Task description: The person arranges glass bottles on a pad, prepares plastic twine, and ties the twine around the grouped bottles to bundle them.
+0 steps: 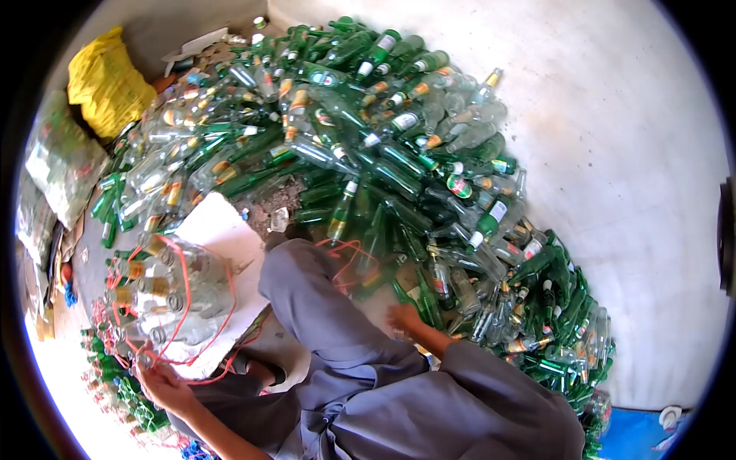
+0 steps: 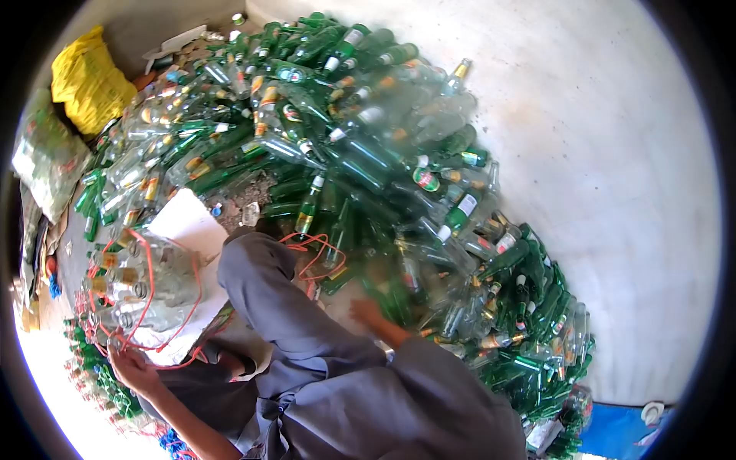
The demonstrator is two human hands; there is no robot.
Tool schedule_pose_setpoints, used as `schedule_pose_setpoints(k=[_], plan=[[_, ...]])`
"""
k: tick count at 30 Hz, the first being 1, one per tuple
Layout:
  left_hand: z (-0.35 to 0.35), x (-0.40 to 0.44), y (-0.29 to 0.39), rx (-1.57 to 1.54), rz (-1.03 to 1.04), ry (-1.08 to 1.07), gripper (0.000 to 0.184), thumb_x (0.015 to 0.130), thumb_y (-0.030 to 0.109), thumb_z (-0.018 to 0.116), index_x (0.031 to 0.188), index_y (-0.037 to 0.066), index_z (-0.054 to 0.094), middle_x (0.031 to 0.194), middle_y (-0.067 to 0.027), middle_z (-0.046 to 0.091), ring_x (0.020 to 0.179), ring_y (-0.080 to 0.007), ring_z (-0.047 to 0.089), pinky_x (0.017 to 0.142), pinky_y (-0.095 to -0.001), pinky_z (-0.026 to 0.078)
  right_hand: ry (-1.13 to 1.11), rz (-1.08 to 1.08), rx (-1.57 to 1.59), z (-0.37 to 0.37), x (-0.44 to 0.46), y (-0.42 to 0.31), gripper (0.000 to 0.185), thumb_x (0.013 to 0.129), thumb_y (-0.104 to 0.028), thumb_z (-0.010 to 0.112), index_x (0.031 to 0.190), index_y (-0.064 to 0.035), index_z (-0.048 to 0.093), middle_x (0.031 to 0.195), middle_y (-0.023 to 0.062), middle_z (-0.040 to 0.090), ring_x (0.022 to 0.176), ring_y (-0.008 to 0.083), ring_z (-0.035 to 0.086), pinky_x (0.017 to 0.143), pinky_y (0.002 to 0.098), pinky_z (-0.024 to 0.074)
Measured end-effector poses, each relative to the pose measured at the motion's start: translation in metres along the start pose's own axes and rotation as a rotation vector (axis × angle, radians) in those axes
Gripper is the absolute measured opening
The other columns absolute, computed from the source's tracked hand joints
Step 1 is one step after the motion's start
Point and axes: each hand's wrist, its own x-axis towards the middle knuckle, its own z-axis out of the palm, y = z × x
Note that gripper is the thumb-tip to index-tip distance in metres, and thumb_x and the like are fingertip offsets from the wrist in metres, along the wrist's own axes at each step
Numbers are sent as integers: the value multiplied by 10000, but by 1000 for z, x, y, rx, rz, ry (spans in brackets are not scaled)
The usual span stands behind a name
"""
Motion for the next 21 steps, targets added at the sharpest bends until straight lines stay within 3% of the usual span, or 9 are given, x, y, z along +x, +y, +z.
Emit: schedule_pose_setpoints(k=[2, 5, 7, 8, 12, 14, 15, 17, 21], plan=[[-30, 13, -21, -39, -31, -51, 459, 1014, 343, 420, 1156, -56, 597, 514, 54, 345, 414, -26, 179, 422, -208, 110, 170, 204, 87, -38, 3, -18, 305, 932, -344, 540, 885, -44, 573, 673, 85, 597, 525, 178, 569, 408, 313, 391], [-29, 11, -23, 61, 49, -13, 444, 1024, 301, 400, 1181, -72, 582, 526, 50, 305, 443, -35, 190, 456, -216, 147, 672, 703, 890, -117, 19, -129, 389, 975, -416, 459, 1040, -41, 537, 736, 94, 630, 549, 174, 580, 412, 295, 400], [-55, 21, -32, 11, 28, -181, 395, 1017, 228, 406, 1269, -45, 539, 649, 1, 511, 469, -34, 220, 468, -203, 181, 891, 757, 1242, -149, 31, -118, 383, 975, -412, 443, 1021, -45, 543, 762, 91, 652, 553, 162, 580, 421, 285, 404], [-89, 39, -47, -8, 45, -319, 377, 998, 162, 415, 1323, -9, 497, 844, -52, 586, 478, -36, 242, 469, -194, 201, 890, 751, 1197, -160, 28, -116, 369, 974, -402, 441, 1017, -51, 544, 762, 86, 654, 543, 158, 576, 417, 278, 400], [-82, 32, -58, 384, 457, -280, 487, 947, -5, 403, 1430, 60, 391, 1181, -120, 614, 503, -42, 294, 470, -180, 232, 1006, 794, 1070, -200, 24, -106, 317, 962, -358, 439, 1003, -61, 541, 745, 75, 649, 499, 147, 554, 393, 253, 377], [-56, 20, -41, 327, 384, -208, 328, 975, 116, 417, 1288, 27, 463, 878, -48, 540, 476, -42, 263, 454, -201, 185, 1077, 813, 1027, -226, 20, -90, 303, 952, -337, 442, 984, -51, 539, 726, 80, 639, 474, 144, 540, 376, 242, 360], [-40, 13, -30, 267, 305, -161, 284, 989, 220, 439, 1155, 5, 522, 703, -9, 422, 446, -42, 241, 437, -219, 154, 1087, 804, 1003, -239, 16, -84, 302, 946, -327, 445, 968, -41, 539, 717, 88, 634, 461, 143, 532, 367, 237, 350], [-29, 12, -21, 130, 131, -78, 382, 1002, 329, 464, 1066, -30, 578, 528, 33, 303, 417, -42, 216, 422, -237, 122, 1141, 760, 914, -264, 10, -93, 307, 940, -322, 448, 962, -28, 536, 720, 97, 632, 473, 141, 539, 371, 238, 357], [-28, 20, -19, -35, -97, 35, 494, 1005, 356, 460, 1235, -73, 541, 531, 44, 287, 424, -40, 207, 427, -232, 116, 1206, 711, 978, -295, 10, -73, 325, 944, -336, 461, 974, -21, 534, 724, 97, 628, 499, 150, 555, 382, 240, 377]])
